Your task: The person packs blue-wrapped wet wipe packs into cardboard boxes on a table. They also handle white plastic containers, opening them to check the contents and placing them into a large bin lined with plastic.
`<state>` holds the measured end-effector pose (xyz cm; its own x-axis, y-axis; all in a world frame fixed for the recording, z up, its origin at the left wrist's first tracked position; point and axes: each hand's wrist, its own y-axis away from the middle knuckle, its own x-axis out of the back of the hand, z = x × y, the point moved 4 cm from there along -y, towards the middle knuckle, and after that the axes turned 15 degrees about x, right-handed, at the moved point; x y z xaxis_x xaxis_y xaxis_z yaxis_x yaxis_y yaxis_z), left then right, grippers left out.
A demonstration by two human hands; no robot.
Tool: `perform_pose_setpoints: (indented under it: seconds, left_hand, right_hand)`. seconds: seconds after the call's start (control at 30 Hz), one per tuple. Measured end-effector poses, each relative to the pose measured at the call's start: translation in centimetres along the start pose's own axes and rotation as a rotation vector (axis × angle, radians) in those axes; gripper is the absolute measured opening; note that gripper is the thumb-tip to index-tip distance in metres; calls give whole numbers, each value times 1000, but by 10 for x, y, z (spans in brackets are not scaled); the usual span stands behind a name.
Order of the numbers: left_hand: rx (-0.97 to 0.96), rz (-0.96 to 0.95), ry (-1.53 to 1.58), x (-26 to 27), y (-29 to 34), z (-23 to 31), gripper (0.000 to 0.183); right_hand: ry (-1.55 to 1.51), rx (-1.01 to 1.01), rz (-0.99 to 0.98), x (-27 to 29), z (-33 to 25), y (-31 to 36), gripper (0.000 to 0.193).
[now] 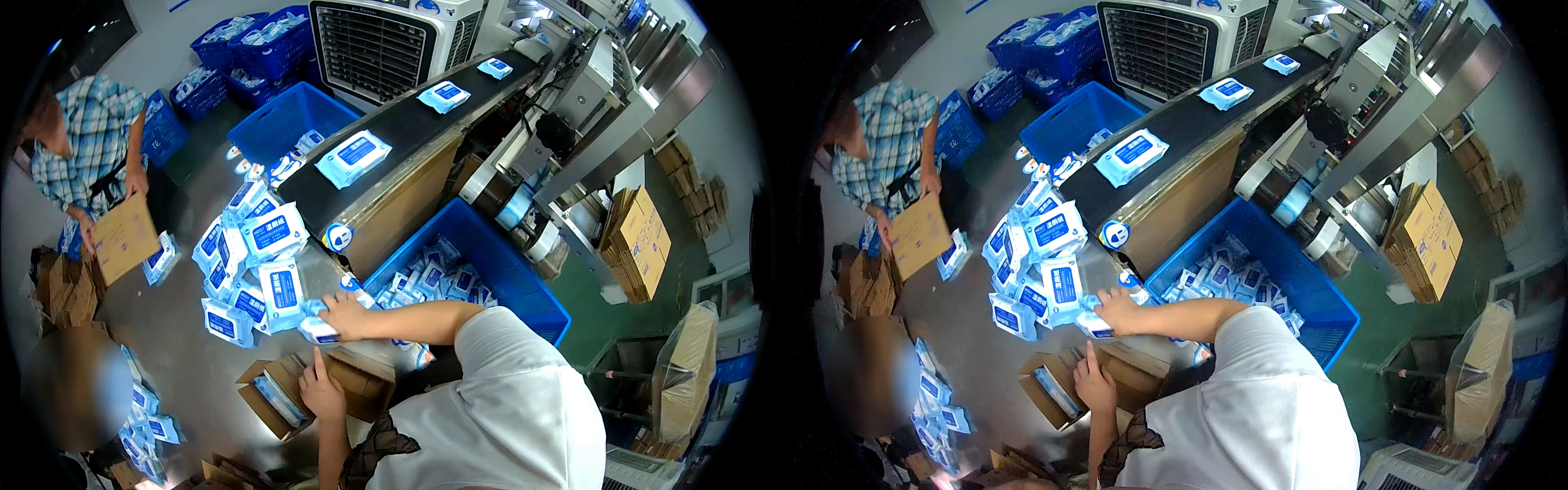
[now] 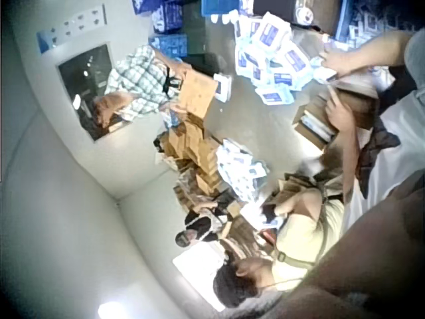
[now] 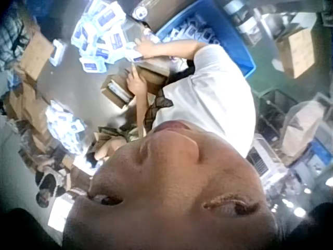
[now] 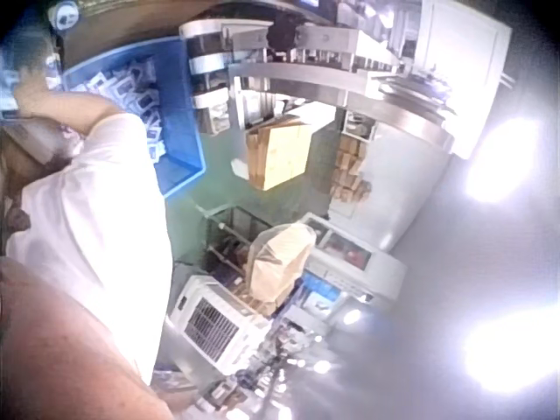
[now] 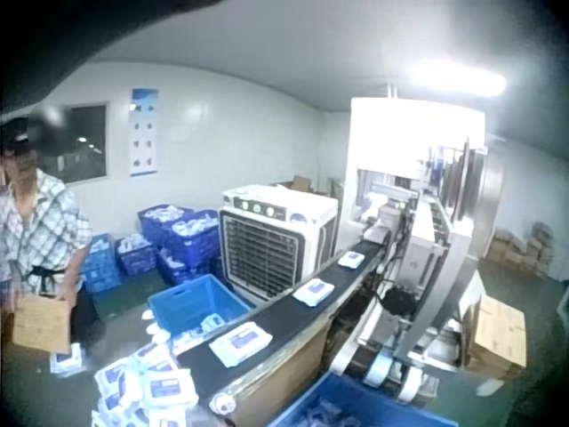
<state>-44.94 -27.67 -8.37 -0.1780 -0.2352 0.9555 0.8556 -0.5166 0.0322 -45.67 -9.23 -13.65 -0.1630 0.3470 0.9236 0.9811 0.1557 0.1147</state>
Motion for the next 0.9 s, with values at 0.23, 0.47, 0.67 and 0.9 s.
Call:
perform_pose_setpoints:
  seconds: [0.23,0.47,0.67,0.9]
  left_hand:
    - [-24,86,33,3,0,-1,59]
    - [52,89,90,-4,-4,-6,42]
    - [232,80,633,-38,-6,-27,31]
    - [484,-183,1412,-60,-9,-63,18]
  right_hand:
    - [53,-87,-31,7,-13,21,115]
    - [-1161,-70,587,104,-17,77,118]
    - [-910,53,632,79,-99,120,115]
    - [-159,-115,297,61,-152,130,104]
